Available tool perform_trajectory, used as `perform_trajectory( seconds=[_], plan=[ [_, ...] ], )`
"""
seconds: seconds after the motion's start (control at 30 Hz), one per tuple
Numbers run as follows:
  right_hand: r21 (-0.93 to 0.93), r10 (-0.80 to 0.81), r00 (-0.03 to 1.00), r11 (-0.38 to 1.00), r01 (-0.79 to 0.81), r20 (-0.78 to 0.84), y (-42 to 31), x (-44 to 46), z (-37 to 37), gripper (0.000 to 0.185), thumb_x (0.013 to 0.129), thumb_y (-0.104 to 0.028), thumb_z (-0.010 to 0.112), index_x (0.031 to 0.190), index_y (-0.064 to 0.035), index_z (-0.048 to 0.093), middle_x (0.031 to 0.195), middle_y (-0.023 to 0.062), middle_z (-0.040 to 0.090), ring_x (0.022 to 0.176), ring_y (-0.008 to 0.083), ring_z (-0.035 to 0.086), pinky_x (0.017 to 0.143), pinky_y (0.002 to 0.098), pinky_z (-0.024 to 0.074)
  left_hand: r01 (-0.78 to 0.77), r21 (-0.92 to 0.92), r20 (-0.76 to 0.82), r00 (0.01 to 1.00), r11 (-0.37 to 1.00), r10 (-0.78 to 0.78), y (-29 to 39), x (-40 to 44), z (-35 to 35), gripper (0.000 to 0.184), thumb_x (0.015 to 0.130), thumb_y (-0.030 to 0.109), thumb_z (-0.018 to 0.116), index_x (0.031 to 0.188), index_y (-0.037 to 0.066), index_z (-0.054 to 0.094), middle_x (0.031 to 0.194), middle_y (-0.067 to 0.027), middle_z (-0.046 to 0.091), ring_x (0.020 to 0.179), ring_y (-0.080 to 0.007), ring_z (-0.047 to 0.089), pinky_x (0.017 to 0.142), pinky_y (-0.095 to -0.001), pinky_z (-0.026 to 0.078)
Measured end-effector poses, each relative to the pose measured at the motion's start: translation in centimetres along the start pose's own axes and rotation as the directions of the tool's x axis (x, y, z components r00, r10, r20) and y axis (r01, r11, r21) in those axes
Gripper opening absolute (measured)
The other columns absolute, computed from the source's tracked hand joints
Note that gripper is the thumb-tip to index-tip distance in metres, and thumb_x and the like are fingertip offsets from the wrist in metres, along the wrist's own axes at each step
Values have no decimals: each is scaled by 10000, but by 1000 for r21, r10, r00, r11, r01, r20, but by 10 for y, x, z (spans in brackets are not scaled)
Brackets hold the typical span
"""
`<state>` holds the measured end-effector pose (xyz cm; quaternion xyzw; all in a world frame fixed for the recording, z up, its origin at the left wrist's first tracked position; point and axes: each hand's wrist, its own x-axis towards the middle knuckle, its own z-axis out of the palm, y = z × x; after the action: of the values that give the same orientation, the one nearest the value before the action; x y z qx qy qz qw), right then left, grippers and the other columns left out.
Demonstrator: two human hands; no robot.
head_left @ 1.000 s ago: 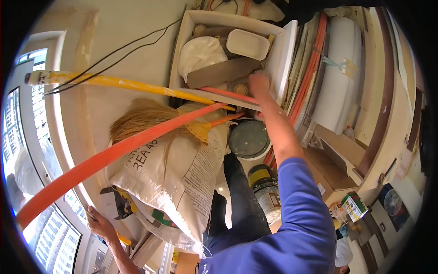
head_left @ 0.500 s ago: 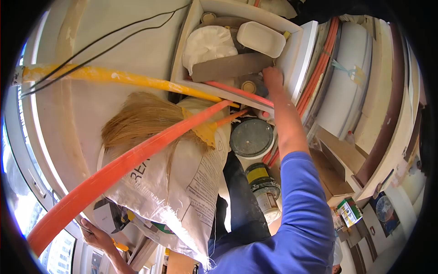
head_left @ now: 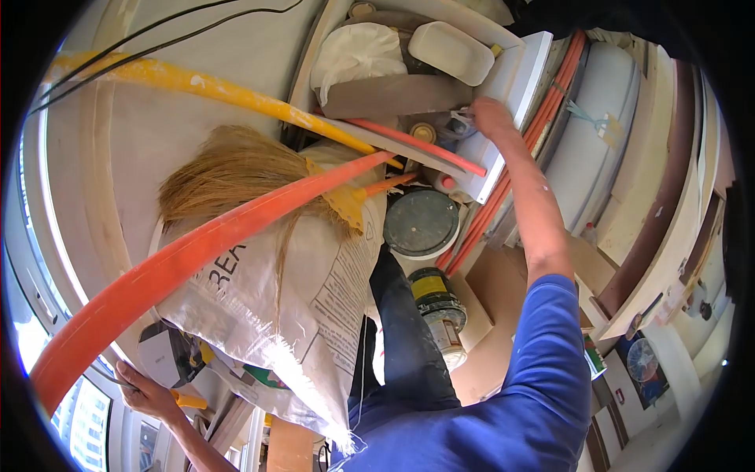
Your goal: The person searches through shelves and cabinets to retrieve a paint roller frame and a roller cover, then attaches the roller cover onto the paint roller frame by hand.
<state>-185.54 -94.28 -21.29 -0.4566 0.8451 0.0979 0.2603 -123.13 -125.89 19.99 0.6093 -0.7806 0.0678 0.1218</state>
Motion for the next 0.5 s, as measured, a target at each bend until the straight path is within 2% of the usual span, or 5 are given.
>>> perform_trajectory(
  seconds=[0.07,0.17,0.27,0.37,0.5],
  plan=[
    [-11,-59,997,998,60,47,5,-2,-3,164,745,-50,622,864,-50,736,1005,194,702,957,367,673,852,445,540,16,-10,11,1000,1000,-16,0,-1,-1,462,1068,357,467,1004,-41,693,674,-97,629,593,-141,554,514,-335,428],
    [61,-103,993,992,106,-54,8,-9,-5,142,718,-55,638,819,-84,734,956,170,702,920,366,665,826,456,534,80,-22,61,995,997,-78,-4,-1,-4,464,1069,368,464,975,-28,685,676,-88,628,600,-133,560,515,-329,434],
    [39,-114,992,993,116,-45,8,-13,-11,147,711,-47,649,817,-97,739,919,158,705,941,363,660,843,452,526,87,-51,78,994,995,-83,-3,-1,-4,461,1069,372,465,954,-18,682,670,-77,622,602,-125,564,514,-319,440],
    [-42,-73,996,996,75,52,1,-10,-17,131,714,-54,661,813,-86,740,898,163,709,955,340,666,831,452,521,93,-78,63,994,993,-88,-2,-3,-2,456,1069,371,469,963,-14,688,667,-64,618,605,-115,568,516,-308,447],
    [-231,-88,996,969,84,-6,-1,-9,-14,101,742,-83,666,801,-79,749,901,148,727,957,313,685,853,438,505,127,-70,88,989,989,-121,-20,-1,-4,449,1067,369,474,1050,-15,707,700,-65,644,634,-110,592,532,-298,468]
  ],
)
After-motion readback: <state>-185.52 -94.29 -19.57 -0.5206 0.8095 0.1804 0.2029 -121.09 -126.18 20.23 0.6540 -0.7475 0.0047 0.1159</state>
